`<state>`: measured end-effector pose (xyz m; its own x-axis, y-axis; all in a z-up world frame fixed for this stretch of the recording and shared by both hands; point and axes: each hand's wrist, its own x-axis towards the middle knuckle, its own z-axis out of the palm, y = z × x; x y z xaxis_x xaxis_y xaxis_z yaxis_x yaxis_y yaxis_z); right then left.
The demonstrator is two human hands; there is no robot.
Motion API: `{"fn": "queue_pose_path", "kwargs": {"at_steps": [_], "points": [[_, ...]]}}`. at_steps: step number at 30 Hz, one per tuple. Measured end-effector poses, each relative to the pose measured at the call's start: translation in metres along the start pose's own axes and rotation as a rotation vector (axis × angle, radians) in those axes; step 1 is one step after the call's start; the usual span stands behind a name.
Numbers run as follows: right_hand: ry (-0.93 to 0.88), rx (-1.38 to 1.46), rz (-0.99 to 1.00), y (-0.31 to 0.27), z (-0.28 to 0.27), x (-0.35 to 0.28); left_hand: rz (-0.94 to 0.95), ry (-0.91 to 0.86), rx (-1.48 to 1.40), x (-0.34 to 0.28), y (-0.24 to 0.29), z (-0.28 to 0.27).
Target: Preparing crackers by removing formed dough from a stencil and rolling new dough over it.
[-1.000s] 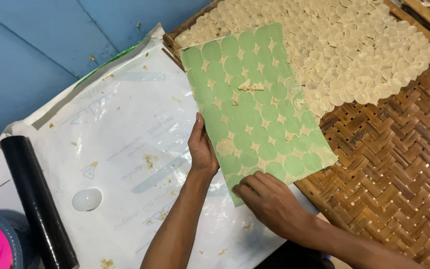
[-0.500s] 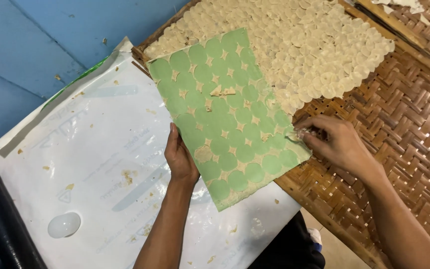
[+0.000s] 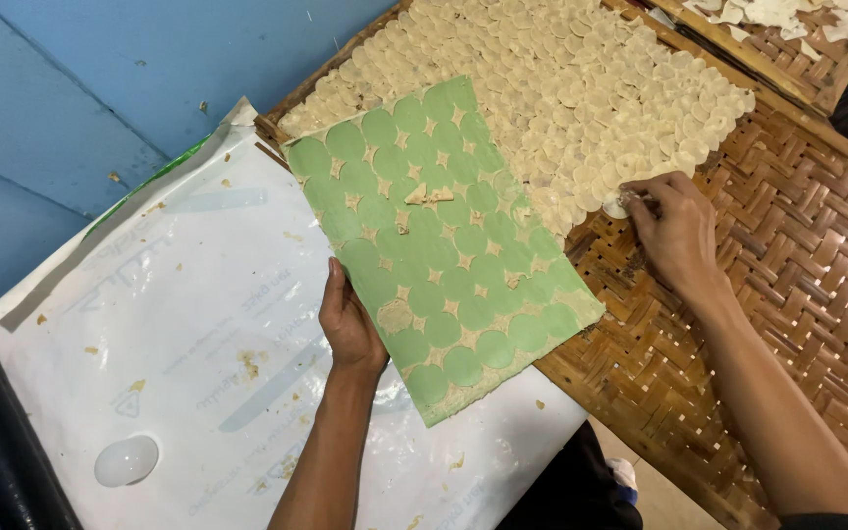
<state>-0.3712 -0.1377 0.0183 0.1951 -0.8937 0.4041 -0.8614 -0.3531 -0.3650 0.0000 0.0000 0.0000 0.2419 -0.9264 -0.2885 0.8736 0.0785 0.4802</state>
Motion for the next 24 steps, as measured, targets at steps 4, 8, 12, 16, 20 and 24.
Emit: {"fn": "queue_pose_path", "kwargs": {"at_steps": [4,8,12,16,20,24], "points": [[0.003,-0.069,-0.048,-0.011,-0.002,-0.001,0.005,0.007,-0.003,0.001,0.000,-0.001],[-0.042,-0.080,-0.025,-0.024,-0.006,-0.003,0.017,-0.024,0.003,0.002,-0.001,-0.002],[-0.037,-0.134,-0.055,-0.030,-0.009,-0.004,0.022,0.003,0.026,0.000,0.000,0.002],[0.019,-0.142,-0.104,-0.034,-0.013,-0.005,0.029,0.003,0.043,-0.001,0.000,0.002],[0.024,-0.166,-0.092,-0.037,-0.017,-0.006,0.024,-0.012,0.013,0.001,-0.001,-0.001],[0.069,-0.171,-0.125,-0.054,-0.020,-0.014,0.006,0.012,0.017,-0.002,0.001,0.003]]}}
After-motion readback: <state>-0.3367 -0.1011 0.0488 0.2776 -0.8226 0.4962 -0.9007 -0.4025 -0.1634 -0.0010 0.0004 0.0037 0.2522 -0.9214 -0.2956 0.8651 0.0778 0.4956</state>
